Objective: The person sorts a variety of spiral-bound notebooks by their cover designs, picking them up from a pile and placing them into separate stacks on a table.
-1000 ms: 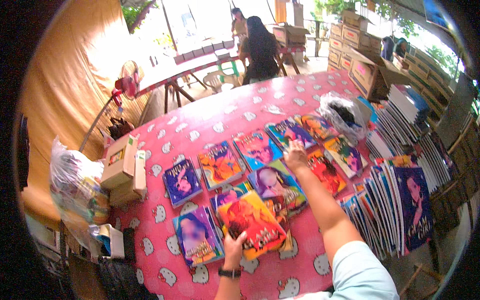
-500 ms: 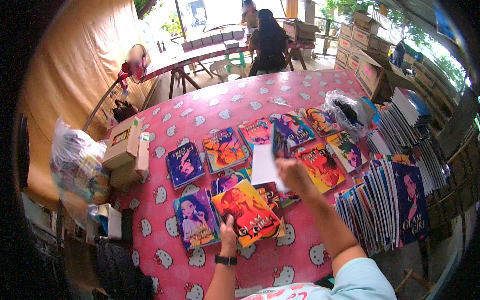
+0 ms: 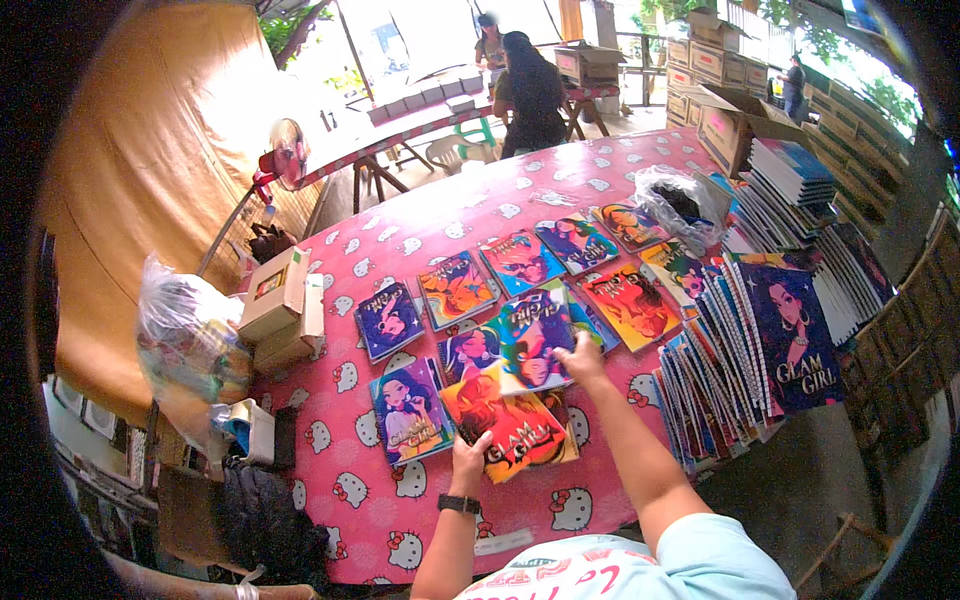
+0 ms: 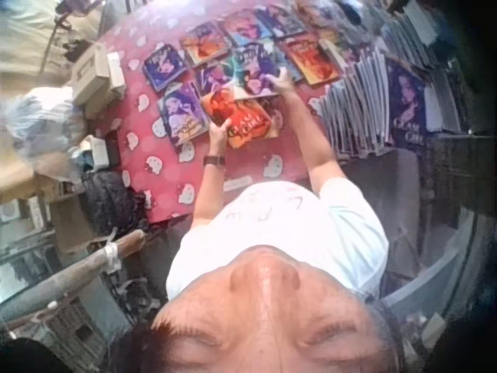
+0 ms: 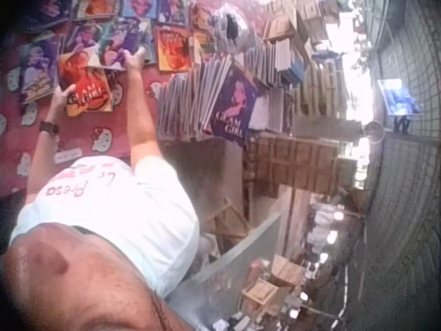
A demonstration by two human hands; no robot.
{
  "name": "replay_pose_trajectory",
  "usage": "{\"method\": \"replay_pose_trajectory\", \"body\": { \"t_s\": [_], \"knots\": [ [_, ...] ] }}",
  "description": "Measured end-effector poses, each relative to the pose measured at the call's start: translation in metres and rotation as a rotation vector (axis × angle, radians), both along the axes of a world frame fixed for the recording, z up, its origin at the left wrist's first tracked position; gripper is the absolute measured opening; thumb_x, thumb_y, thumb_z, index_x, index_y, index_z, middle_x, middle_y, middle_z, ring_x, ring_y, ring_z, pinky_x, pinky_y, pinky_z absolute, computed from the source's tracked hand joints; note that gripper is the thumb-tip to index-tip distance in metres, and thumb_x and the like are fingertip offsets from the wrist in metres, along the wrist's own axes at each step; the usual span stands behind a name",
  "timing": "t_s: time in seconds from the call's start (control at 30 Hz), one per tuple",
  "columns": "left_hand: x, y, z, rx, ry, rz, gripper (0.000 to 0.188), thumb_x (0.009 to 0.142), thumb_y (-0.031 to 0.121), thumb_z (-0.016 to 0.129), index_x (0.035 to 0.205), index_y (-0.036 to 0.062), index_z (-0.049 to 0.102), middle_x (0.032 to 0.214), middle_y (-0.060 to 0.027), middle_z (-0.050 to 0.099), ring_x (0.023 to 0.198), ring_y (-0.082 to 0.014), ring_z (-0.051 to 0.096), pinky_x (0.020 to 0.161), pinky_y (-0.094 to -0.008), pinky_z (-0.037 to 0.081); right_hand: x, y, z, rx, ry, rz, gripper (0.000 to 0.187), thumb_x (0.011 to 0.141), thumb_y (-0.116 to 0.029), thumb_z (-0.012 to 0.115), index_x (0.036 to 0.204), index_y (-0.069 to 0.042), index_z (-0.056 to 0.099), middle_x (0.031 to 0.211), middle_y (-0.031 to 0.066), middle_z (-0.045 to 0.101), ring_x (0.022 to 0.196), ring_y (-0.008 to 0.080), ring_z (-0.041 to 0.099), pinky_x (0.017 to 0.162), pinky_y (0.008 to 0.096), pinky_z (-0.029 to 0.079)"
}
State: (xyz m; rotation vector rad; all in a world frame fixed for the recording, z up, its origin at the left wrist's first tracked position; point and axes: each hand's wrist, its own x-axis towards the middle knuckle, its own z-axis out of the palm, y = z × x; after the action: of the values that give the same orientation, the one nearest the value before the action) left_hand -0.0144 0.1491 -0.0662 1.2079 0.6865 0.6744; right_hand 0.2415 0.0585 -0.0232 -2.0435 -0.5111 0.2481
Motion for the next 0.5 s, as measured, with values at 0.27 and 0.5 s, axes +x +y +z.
{"method": "replay_pose_trajectory", "body": {
  "t_s": [0.27, 0.5],
  "knots": [
    [-0.056, -0.029, -0.002, -0.243, 0.03, 0.08, 0.03, 0.082, 0.017, 0.059, 0.105, 0.0014, 0.049, 0.102, -0.0076, 0.058, 0.09, -0.0151, 0.056, 0.082, -0.0285, 0.044, -0.055, -0.085, 0.131, 0.528, 0.15, 0.146, 0.02, 0.083, -0.008, 0.057, 0.099, -0.001, 0.047, 0.087, 0.0063, 0.058, 0.075, 0.0137, 0.054, 0.067, 0.0297, 0.045],
    [-0.043, -0.034, 0.036, -0.134, 0.183, 0.011, 0.051, 0.071, 0.028, 0.073, 0.105, -0.0014, 0.049, 0.104, -0.0102, 0.059, 0.093, -0.0207, 0.057, 0.083, -0.0322, 0.043, -0.036, -0.066, -0.01, -0.259, -0.477, 0.346, 0.048, 0.073, -0.024, 0.067, 0.11, 0.0, 0.047, 0.108, 0.019, 0.052, 0.105, 0.031, 0.048, 0.09, 0.0389, 0.038]
  ]
}}
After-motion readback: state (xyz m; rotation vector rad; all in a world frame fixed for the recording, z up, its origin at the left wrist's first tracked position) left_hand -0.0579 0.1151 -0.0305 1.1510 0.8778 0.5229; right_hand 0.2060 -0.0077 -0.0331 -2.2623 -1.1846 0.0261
